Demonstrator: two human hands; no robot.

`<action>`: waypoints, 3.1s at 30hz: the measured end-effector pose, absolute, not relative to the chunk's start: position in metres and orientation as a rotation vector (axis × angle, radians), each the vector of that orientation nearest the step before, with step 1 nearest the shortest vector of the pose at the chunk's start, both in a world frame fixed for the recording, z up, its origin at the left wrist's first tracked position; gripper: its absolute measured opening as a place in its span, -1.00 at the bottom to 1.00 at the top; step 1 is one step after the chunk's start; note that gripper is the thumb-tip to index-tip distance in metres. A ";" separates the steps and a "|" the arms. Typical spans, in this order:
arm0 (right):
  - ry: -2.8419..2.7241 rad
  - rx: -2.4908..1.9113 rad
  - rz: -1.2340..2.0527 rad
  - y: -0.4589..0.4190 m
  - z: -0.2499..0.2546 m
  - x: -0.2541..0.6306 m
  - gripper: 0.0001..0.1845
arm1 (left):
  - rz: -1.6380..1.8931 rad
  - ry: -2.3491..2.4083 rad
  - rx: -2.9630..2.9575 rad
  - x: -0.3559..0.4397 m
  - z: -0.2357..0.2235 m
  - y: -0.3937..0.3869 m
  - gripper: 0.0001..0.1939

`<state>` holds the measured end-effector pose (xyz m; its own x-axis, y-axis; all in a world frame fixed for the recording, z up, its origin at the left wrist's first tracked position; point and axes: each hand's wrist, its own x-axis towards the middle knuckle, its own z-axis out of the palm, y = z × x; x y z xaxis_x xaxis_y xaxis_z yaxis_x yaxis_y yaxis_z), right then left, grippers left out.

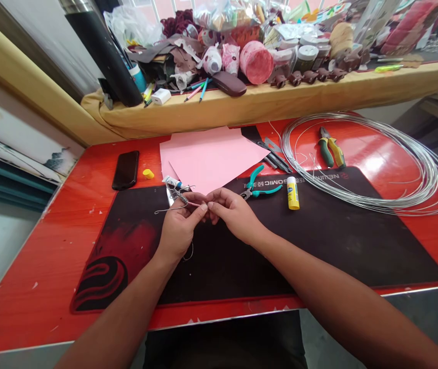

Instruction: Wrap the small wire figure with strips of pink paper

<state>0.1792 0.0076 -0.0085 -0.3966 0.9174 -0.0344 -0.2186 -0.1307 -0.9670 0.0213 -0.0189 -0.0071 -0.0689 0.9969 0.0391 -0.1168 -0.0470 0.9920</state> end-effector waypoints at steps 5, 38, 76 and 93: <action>-1.184 -0.831 1.705 0.008 -0.006 0.179 -0.87 | 1.343 1.103 1.049 0.022 -0.006 -0.019 -0.79; -1.253 -0.868 1.602 0.011 -0.003 0.184 -0.84 | 1.356 1.078 0.875 0.013 0.002 -0.013 -0.70; -1.491 -0.926 1.321 0.005 0.002 0.185 -0.93 | 1.274 1.079 0.948 0.018 -0.004 -0.015 -0.74; -1.442 -0.868 1.434 0.003 -0.002 0.181 -0.95 | 1.305 1.028 0.788 0.022 -0.006 -0.013 -0.65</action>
<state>0.1811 0.0033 -0.0017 -0.3515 0.9290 0.1160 -0.1105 0.0818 -0.9905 0.0218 -0.0133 -0.0060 -0.0321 0.9875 -0.1544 -0.3816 0.1307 0.9150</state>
